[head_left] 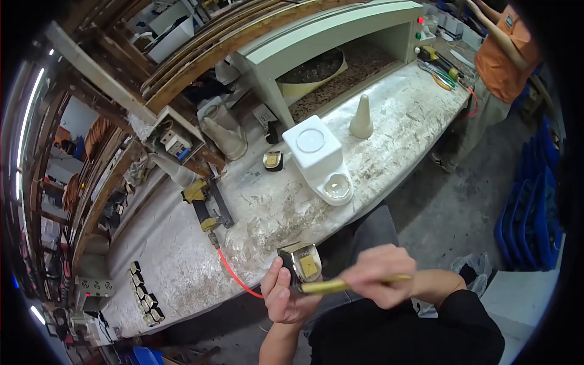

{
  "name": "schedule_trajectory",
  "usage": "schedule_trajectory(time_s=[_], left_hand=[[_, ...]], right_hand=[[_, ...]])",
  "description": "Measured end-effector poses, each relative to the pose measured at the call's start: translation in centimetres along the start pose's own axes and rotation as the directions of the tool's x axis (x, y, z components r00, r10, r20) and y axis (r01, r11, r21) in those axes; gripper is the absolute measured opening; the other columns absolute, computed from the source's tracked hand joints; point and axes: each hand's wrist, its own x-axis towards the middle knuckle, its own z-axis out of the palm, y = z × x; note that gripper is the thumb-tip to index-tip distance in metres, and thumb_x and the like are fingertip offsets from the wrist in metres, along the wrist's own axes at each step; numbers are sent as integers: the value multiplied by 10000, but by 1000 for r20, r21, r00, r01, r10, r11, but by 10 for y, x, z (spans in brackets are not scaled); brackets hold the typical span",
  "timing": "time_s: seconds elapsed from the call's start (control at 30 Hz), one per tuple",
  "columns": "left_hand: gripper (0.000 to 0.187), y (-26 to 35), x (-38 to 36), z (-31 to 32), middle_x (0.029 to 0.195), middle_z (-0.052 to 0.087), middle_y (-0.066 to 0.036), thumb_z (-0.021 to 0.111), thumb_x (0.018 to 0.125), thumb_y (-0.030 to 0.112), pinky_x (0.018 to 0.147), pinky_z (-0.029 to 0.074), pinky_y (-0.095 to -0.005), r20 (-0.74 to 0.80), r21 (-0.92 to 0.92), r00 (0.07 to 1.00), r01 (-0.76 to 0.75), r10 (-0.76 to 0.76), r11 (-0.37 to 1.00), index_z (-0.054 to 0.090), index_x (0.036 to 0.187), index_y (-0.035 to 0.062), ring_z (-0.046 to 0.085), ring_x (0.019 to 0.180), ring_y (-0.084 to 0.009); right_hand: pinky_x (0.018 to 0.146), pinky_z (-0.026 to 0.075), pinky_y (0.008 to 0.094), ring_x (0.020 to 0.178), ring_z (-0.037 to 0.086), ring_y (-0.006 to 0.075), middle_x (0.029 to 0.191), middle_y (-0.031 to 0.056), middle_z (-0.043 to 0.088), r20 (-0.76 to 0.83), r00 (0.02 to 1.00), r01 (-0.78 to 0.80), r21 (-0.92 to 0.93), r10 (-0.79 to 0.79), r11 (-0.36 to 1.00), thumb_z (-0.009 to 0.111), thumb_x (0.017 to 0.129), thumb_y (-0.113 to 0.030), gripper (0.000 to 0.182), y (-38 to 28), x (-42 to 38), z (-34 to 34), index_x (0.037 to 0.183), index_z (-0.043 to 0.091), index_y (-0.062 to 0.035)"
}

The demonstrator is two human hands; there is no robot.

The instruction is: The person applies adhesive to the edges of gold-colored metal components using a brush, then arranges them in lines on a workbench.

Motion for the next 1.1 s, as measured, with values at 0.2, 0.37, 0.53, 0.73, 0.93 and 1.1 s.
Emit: schedule_trajectory(time_s=[0.2, 0.37, 0.53, 0.73, 0.93, 1.1], left_hand=[[862, 1, -3, -17, 1362, 547, -136, 877, 702, 31, 983, 563, -412, 58, -110, 989, 143, -137, 984, 293, 1332, 99, 635, 1176, -349], [878, 5, 3, -21, 1330, 574, -185, 875, 701, 27, 1012, 550, -456, 90, -290, 974, 227, -210, 930, 259, 1326, 79, 651, 1146, -380], [885, 1, 8, -36, 1307, 589, -241, 863, 718, 39, 1016, 537, -468, 155, -465, 955, 298, -255, 834, 220, 1326, 76, 657, 1123, -391], [872, 7, 13, -70, 1310, 586, -282, 830, 730, 28, 1003, 514, -462, 383, -664, 854, 520, -352, 538, 195, 1325, 82, 654, 1111, -388], [862, 11, 23, -81, 1304, 580, -301, 809, 726, 33, 997, 498, -431, 491, -733, 715, 648, -498, 207, 196, 1328, 95, 644, 1107, -376], [844, 6, 20, -95, 1289, 577, -309, 810, 720, 78, 1018, 484, -435, 588, -746, 631, 665, -506, -37, 209, 1312, 101, 629, 1121, -380]], right_hand=[[496, 435, 243, 518, 538, 159, 852, 118, 766, 160, 982, 99, 30, -102, 995, 674, 782, 100, 247, -2, 1, 14, 998, 743, 4], [512, 453, 227, 530, 563, 156, 879, 107, 780, 271, 962, 14, -25, -7, 1000, 690, 822, 62, 203, 2, 25, -7, 994, 753, -26], [538, 472, 225, 571, 599, 141, 907, 101, 785, 298, 947, 113, 39, -120, 993, 713, 842, 37, 179, -21, 41, -9, 995, 758, -46], [547, 467, 228, 625, 636, 118, 933, 90, 788, 457, 873, 98, 172, -167, 980, 729, 850, 8, 152, -25, 43, 0, 985, 760, -55], [556, 464, 223, 642, 642, 110, 927, 86, 789, 587, 803, 42, 114, -101, 993, 697, 881, 4, 117, -16, 65, 8, 957, 763, -54], [565, 459, 217, 623, 623, 114, 976, 95, 787, 543, 822, 112, 144, -173, 983, 675, 900, 0, 114, -19, 65, 16, 956, 767, -36]])
